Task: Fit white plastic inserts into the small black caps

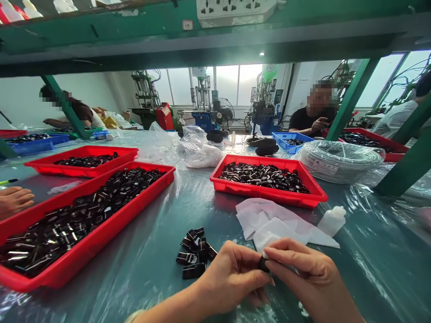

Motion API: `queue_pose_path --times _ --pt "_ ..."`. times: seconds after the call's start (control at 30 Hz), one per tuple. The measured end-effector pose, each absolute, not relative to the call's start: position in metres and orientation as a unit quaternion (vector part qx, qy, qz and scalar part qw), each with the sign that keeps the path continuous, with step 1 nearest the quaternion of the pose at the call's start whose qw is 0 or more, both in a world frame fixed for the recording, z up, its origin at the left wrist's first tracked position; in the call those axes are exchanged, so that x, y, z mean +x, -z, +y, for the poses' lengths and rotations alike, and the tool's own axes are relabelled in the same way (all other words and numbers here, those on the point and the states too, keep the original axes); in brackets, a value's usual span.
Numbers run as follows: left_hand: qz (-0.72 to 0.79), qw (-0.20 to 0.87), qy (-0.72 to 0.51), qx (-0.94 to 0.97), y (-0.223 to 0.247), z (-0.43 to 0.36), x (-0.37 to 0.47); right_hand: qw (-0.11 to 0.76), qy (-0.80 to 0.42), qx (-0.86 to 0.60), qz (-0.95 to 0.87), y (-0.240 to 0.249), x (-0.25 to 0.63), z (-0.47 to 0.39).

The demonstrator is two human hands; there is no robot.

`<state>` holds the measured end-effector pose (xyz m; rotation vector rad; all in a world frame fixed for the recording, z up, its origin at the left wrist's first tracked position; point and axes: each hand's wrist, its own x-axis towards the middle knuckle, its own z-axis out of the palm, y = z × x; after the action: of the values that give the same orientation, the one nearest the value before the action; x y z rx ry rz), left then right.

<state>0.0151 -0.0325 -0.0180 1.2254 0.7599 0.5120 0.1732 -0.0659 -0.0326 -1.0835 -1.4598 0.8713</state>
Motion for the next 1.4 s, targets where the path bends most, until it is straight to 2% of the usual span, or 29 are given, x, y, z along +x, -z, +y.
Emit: queue_pose_path --times 0.1,0.3,0.73,1.03,1.4 --pt "0.335 0.728 -0.248 0.545 0.018 -0.032 0.015 0.54 -0.339 -0.441 -0.632 0.039 0.173 -0.065" --pt "0.333 0.736 -0.246 0.536 0.017 -0.032 0.014 0.549 -0.383 -0.416 -0.616 0.044 0.173 -0.062" --pt "0.341 0.732 -0.231 0.543 0.02 -0.031 0.011 0.538 -0.38 -0.398 -0.639 0.042 0.175 -0.061" --pt "0.341 0.731 -0.227 0.546 0.019 -0.031 0.012 0.513 -0.435 -0.413 -0.614 0.04 0.174 -0.063" --pt "0.344 0.718 -0.232 0.558 0.015 -0.03 0.012 0.526 -0.457 -0.386 -0.604 0.033 0.171 -0.062"
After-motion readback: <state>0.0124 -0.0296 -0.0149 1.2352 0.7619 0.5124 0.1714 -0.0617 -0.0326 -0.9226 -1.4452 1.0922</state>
